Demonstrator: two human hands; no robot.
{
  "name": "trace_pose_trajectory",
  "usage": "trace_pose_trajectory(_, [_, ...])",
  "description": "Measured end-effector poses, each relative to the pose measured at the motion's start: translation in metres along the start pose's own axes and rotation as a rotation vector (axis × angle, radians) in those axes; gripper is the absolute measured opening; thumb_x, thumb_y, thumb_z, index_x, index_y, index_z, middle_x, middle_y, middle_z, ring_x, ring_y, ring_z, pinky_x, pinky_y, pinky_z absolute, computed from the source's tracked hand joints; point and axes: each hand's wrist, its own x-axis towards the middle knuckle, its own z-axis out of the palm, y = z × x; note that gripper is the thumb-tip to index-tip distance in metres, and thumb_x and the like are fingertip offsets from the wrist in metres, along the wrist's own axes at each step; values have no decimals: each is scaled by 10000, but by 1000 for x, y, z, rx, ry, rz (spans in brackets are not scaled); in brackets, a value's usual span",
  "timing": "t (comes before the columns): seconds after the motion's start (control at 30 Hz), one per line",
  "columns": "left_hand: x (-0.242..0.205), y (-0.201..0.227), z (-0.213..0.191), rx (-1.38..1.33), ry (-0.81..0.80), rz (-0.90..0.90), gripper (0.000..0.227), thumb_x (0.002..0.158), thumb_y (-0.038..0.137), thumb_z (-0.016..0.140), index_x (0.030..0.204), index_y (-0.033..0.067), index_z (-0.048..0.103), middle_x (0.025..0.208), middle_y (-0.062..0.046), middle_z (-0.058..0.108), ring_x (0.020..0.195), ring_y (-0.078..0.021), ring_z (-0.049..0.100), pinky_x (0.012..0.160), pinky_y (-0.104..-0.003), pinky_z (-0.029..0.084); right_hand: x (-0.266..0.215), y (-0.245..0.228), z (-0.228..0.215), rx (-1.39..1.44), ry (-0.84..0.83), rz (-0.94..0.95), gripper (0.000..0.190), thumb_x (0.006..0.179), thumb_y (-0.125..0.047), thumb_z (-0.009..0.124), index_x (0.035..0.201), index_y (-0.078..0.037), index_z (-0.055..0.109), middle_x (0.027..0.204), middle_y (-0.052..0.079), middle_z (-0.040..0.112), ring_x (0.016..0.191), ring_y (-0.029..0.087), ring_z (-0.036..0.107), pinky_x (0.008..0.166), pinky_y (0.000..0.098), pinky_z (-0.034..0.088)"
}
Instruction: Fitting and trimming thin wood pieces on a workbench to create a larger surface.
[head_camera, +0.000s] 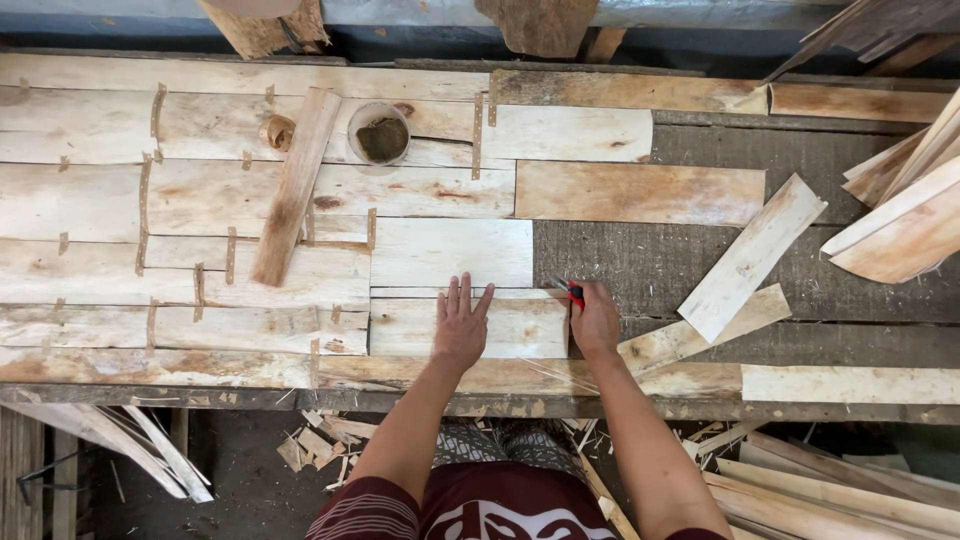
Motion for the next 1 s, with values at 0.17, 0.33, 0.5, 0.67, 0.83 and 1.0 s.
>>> trace_pose_trajectory(0.17, [-5, 0, -5, -46, 17, -8, 708, 1063, 296, 387, 1664, 221, 20, 1698, -261, -75, 1562, -448, -63, 1247, -594, 49, 0, -21, 18, 139, -205, 215, 248, 1007, -272, 631, 1169, -85, 631, 1084, 115, 658, 941, 298, 687, 796, 473, 572])
trace_pose_trajectory(0.33, [-1, 2, -1, -87, 43, -28, 706, 1046, 286, 409, 1661, 229, 67, 1704, -250, -67, 1564, -441, -66, 1242, -594, 53, 5, -42, 20, 148, -211, 312, 321, 953, -360, 693, 1126, -102, 613, 1069, 93, 707, 966, 306, 689, 832, 493, 537])
trace_pose_trajectory(0.5, [4, 12, 14, -462, 338, -159, 444, 1057, 277, 493, 1501, 270, 512, 1698, -155, 211, 1590, -370, 125, 1275, -589, 115, 5, -42, 18, 129, -205, 329, 360, 932, -369, 757, 1110, -94, 608, 1085, 127, 707, 1019, 353, 671, 848, 522, 522])
trace_pose_trajectory(0.67, [14, 34, 11, -542, 426, -289, 389, 1025, 370, 549, 1370, 202, 612, 1635, -147, 283, 1561, -361, 169, 1250, -614, 122, 7, -30, 34, 186, -169, 259, 339, 903, -293, 755, 1109, -77, 593, 1105, 127, 684, 1011, 331, 677, 856, 501, 524])
trace_pose_trajectory(0.83, [26, 39, 32, -346, 385, -321, 449, 1041, 387, 490, 1435, 171, 502, 1672, -163, 178, 1565, -368, 90, 1218, -650, 76, 5, -32, 31, 191, -182, 229, 310, 937, -271, 729, 1107, -55, 587, 1117, 142, 670, 1012, 330, 678, 844, 493, 529])
trace_pose_trajectory(1.0, [28, 35, 32, -311, 378, -214, 568, 1082, 390, 378, 1620, 250, 263, 1705, -164, 40, 1567, -336, 6, 1209, -649, 6, 0, -25, 34, 216, -68, 85, 275, 954, -229, 705, 1119, -37, 599, 1117, 172, 662, 1006, 381, 660, 825, 514, 521])
